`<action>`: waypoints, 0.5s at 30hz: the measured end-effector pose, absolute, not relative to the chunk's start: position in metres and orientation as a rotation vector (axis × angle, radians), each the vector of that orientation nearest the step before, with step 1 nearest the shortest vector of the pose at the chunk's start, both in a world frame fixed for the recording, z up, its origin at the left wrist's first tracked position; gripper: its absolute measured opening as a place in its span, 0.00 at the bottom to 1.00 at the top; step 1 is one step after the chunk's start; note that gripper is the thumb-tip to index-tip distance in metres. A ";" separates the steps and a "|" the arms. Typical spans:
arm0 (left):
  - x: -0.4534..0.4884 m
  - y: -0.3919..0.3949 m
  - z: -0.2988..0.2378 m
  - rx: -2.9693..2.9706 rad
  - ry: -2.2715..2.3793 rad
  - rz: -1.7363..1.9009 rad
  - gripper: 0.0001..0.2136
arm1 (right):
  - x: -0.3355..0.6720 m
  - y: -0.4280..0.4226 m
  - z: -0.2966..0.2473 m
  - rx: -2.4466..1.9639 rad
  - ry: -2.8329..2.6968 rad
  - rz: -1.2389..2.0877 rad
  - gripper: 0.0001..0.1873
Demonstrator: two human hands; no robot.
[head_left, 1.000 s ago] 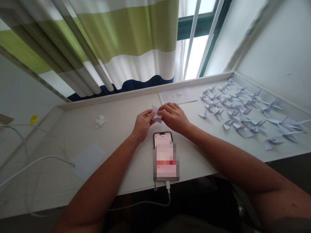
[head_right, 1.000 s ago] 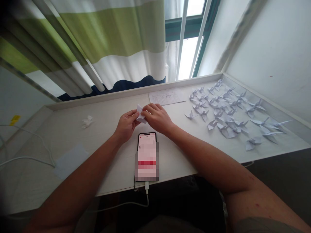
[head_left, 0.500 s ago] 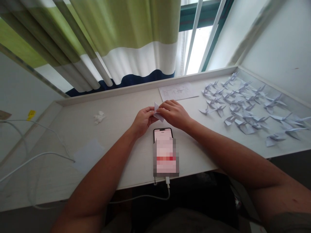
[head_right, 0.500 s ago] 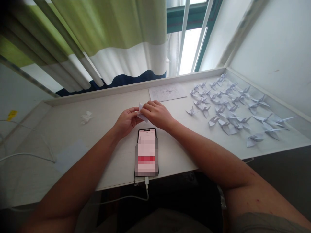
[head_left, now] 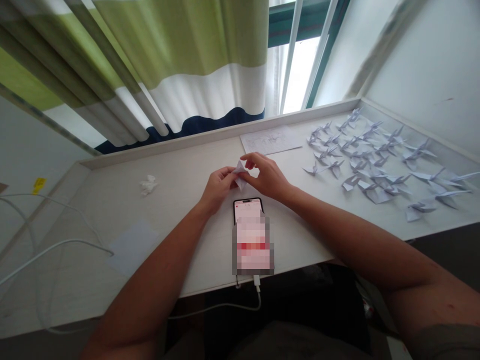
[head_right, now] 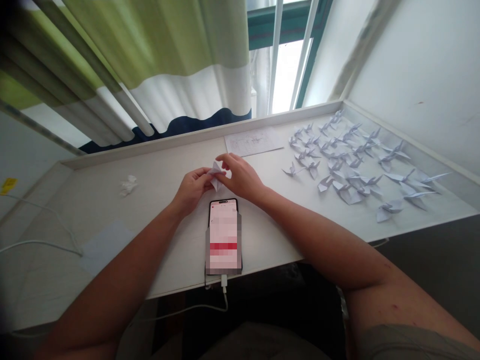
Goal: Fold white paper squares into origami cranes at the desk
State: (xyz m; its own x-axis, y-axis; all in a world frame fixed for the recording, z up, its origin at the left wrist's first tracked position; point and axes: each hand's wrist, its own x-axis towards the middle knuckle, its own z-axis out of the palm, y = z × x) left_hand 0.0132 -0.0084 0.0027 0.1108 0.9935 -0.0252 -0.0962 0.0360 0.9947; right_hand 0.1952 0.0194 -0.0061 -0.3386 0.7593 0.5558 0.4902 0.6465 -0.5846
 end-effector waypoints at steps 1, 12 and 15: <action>0.014 -0.008 0.002 1.152 1.084 1.161 0.09 | 0.194 0.020 -0.007 -0.999 -1.984 0.456 0.16; 0.009 -0.009 0.001 1.545 1.212 1.175 0.06 | 0.192 0.022 -0.011 -1.025 -1.945 0.649 0.06; 0.005 -0.009 0.004 1.635 1.289 1.160 0.05 | 0.191 0.021 -0.011 -1.016 -1.936 0.679 0.06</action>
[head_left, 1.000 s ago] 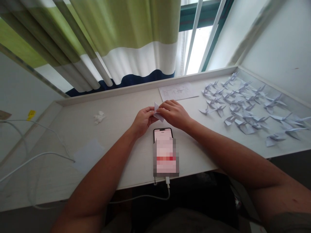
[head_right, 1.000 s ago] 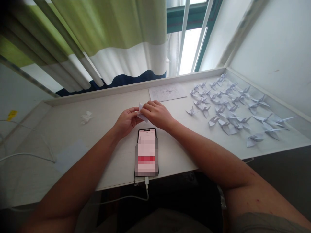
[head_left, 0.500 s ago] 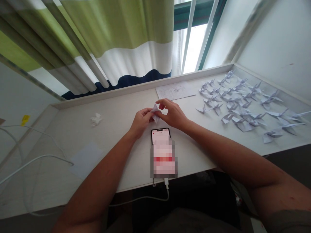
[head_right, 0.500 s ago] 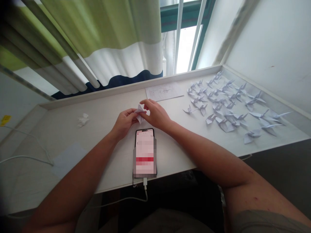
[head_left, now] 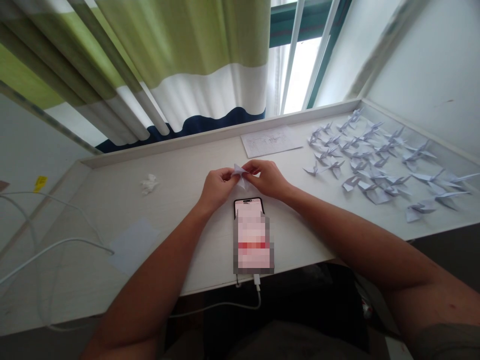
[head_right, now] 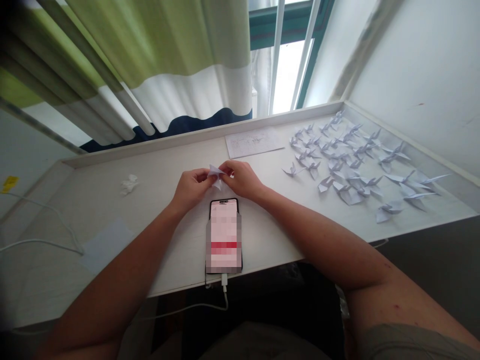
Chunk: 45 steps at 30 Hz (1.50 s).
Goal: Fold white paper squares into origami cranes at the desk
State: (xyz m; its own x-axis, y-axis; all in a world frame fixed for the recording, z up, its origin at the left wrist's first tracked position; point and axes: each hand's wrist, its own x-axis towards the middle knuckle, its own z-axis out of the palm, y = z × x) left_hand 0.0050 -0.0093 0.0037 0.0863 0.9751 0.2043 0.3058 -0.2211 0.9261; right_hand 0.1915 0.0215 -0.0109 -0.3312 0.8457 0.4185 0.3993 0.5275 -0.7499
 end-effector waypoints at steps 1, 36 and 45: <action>0.004 -0.009 0.004 1.649 1.304 1.149 0.04 | 0.191 0.021 -0.011 -1.018 -1.931 0.680 0.07; 0.020 -0.015 0.006 1.297 1.303 1.534 0.16 | 0.180 0.008 -0.006 -0.947 -1.649 0.997 0.12; 0.023 -0.016 0.004 1.166 1.189 1.440 0.20 | 0.181 0.011 -0.007 -1.003 -1.628 0.958 0.06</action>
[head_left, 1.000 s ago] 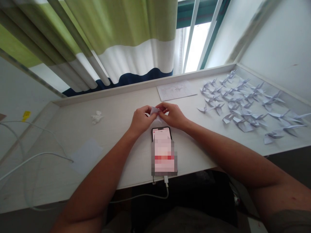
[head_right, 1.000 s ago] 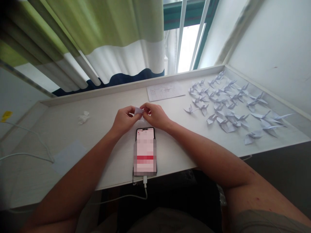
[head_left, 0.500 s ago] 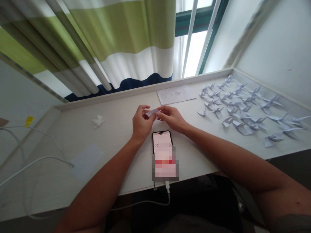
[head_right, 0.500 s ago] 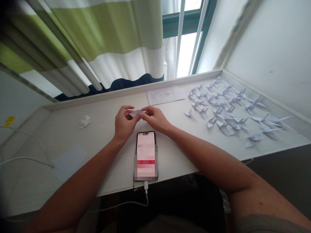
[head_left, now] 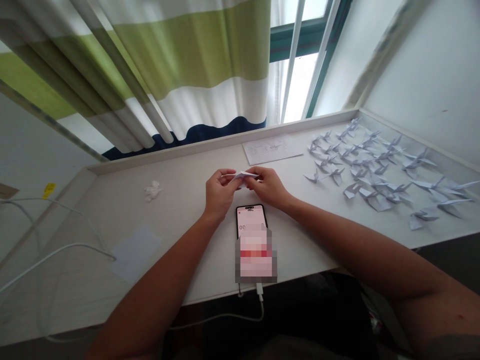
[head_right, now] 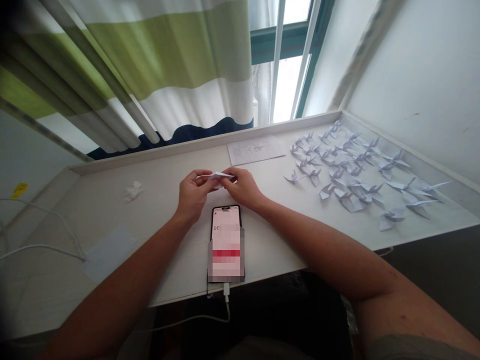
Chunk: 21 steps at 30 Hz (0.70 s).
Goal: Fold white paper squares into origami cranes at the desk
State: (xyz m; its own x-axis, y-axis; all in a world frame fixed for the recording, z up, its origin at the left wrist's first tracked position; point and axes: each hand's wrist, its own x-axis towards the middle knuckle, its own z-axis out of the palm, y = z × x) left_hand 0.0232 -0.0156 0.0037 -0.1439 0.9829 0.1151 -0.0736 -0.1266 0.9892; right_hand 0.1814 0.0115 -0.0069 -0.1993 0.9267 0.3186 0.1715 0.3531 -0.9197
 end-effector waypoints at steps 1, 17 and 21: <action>0.023 -0.016 0.004 1.166 1.182 1.427 0.19 | 0.182 0.011 -0.006 -1.001 -1.621 0.963 0.06; 0.020 -0.016 0.005 1.282 1.182 1.299 0.14 | 0.186 0.015 -0.004 -1.066 -1.600 0.964 0.04; 0.012 -0.011 0.002 1.352 1.195 1.223 0.11 | 0.185 0.016 -0.004 -1.073 -1.558 0.974 0.02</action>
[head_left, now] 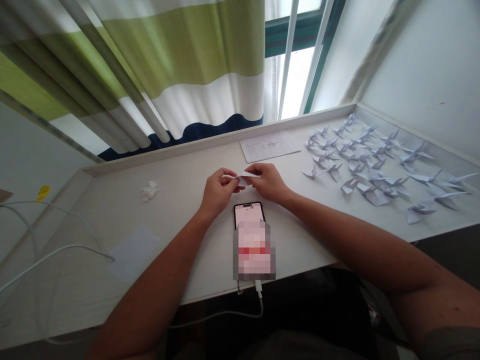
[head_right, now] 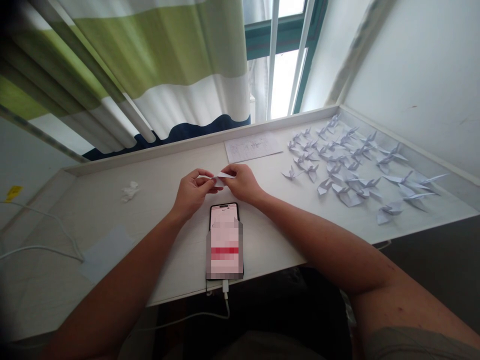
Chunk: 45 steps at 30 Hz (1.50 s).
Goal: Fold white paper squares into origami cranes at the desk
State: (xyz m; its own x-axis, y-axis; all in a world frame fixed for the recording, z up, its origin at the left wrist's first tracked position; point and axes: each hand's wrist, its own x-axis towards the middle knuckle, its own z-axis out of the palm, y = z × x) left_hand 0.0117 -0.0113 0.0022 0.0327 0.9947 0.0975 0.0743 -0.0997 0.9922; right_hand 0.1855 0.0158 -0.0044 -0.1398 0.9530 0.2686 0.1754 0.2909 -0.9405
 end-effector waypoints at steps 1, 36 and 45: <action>0.010 -0.010 0.002 1.381 1.185 1.213 0.10 | 0.186 0.016 -0.004 -1.072 -1.539 1.006 0.03; -0.020 0.003 -0.003 2.385 0.994 1.357 0.05 | 0.197 0.023 -0.004 -0.892 -1.347 1.292 0.17; -0.033 0.007 0.005 2.622 0.918 1.232 0.07 | 0.200 0.025 -0.004 -0.914 -1.348 1.276 0.16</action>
State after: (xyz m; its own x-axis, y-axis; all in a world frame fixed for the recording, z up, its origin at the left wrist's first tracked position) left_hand -0.0334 0.0066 0.0052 0.4903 0.5615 0.6666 0.4783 -0.8127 0.3328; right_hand 0.1997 0.0250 -0.0037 -0.1899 0.9670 0.1699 -0.1165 0.1496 -0.9819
